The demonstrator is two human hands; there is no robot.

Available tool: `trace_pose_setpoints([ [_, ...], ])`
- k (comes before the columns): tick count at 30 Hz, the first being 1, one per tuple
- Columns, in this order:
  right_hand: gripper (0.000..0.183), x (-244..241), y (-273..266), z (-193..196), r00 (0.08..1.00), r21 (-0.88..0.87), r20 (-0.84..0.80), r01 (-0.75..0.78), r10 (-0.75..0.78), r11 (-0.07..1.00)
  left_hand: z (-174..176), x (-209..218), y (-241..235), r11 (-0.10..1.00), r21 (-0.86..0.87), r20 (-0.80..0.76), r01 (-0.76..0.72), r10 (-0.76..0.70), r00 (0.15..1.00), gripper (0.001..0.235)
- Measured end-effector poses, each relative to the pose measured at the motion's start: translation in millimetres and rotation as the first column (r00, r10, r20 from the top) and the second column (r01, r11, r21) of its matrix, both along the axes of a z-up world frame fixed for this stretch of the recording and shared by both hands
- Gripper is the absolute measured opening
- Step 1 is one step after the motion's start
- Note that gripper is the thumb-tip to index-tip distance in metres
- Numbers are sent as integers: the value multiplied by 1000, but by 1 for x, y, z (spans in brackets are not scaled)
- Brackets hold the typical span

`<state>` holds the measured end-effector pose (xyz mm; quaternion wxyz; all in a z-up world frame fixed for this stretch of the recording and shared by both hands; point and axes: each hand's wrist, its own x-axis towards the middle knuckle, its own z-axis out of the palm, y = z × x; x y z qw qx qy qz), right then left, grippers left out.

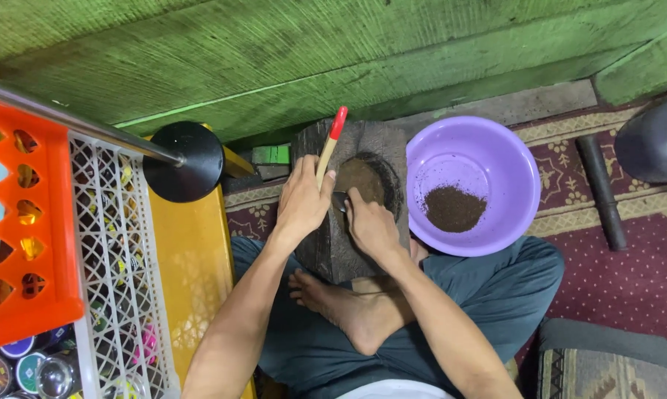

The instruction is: Using a small brush and a spoon to carefully collect and transfer dark powder from the surface of a stone mortar into a purple plastic bowl.

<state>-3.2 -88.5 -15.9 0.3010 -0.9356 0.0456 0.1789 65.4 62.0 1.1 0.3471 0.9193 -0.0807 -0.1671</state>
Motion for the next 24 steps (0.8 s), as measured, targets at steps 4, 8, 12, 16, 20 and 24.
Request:
trace_pose_setpoints([
  [4,26,-5,-29,-15,988,-36,56,-143,145,989,-1,0,-1,1000,8,-4,1,-1,1000,36],
  [8,30,-8,-56,-24,935,-137,10,-349,354,927,-6,0,-2,1000,14,55,6,-6,998,36],
  [12,23,2,-63,-29,970,-165,75,-217,232,962,-3,-1,-1,1000,9,33,-7,7,999,37],
  [16,23,26,-52,-52,993,-6,117,-6,7,1000,-2,1,-1,1000,20,8,-4,4,1000,37],
  [20,27,44,-31,-61,988,128,-60,152,-145,980,2,5,-1,999,27,-95,-38,41,995,38],
  [24,32,33,-17,-45,996,178,-1,90,-91,980,1,8,0,999,32,-123,-44,48,991,38],
])
